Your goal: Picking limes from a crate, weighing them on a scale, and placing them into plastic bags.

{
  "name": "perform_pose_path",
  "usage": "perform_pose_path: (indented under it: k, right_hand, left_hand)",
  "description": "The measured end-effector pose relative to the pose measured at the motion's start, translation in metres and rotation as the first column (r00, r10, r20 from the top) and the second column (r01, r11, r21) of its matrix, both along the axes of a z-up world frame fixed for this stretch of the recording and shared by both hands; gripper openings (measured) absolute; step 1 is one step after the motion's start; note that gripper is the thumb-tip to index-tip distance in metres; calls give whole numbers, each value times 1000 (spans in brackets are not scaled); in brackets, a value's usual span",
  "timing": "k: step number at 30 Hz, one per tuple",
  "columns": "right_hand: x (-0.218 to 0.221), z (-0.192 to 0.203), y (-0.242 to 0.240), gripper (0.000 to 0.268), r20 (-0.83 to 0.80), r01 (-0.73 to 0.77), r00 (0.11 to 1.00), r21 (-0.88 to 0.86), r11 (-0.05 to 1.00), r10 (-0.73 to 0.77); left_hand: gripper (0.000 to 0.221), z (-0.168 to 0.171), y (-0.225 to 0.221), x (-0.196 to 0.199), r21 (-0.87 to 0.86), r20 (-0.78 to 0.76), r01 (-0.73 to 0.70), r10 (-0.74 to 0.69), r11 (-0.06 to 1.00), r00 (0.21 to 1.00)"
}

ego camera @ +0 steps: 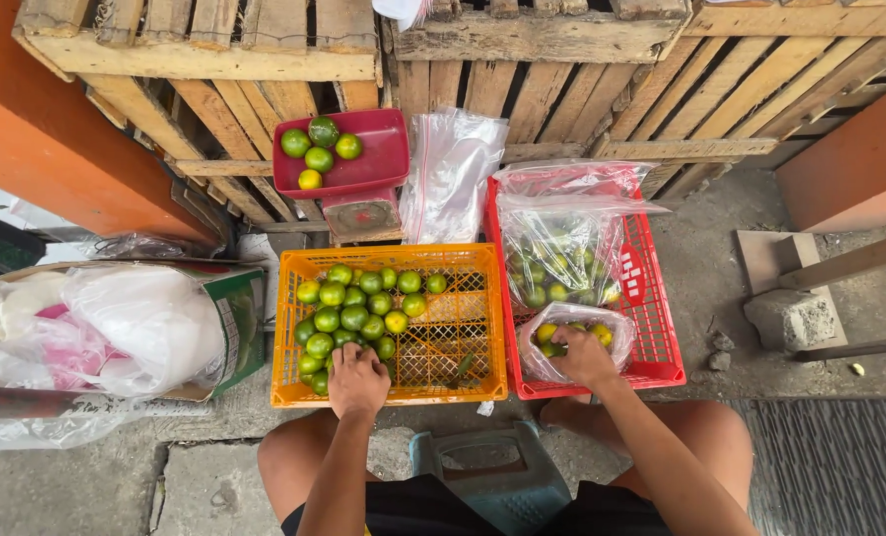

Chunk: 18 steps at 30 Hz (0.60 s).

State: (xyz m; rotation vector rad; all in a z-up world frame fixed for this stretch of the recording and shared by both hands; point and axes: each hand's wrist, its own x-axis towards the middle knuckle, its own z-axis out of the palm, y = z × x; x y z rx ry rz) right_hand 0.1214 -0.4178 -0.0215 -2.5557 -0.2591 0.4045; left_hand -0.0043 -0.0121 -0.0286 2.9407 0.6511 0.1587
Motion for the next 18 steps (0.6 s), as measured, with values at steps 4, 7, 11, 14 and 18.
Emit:
perform_pose_path:
  k: [4, 7, 11, 14, 18]
  right_hand:
    - [10, -37, -7, 37, 16, -97, 995, -126, 987, 99]
    - [11, -34, -4, 30, -21, -169, 986, -151, 974, 167]
    - [20, -41, -1, 16, -150, -226, 972, -373, 900, 182]
    - [39, -27, 2, 20, -124, -189, 982, -528, 828, 146]
    - [67, 53, 38, 30, 9, 14, 1000, -507, 862, -12]
  left_hand:
    - [11, 1, 0, 0, -12, 13, -3, 4, 1000, 1000]
    - [12, -2, 1, 1, -20, 9, -12, 12, 1000, 1000]
    - [11, 1, -1, -1, -10, 7, 0, 0, 1000, 1000]
    - [10, -4, 2, 2, -3, 48, -3, 3, 1000, 999]
    - [10, -13, 5, 3, -28, 66, 6, -4, 1000, 998]
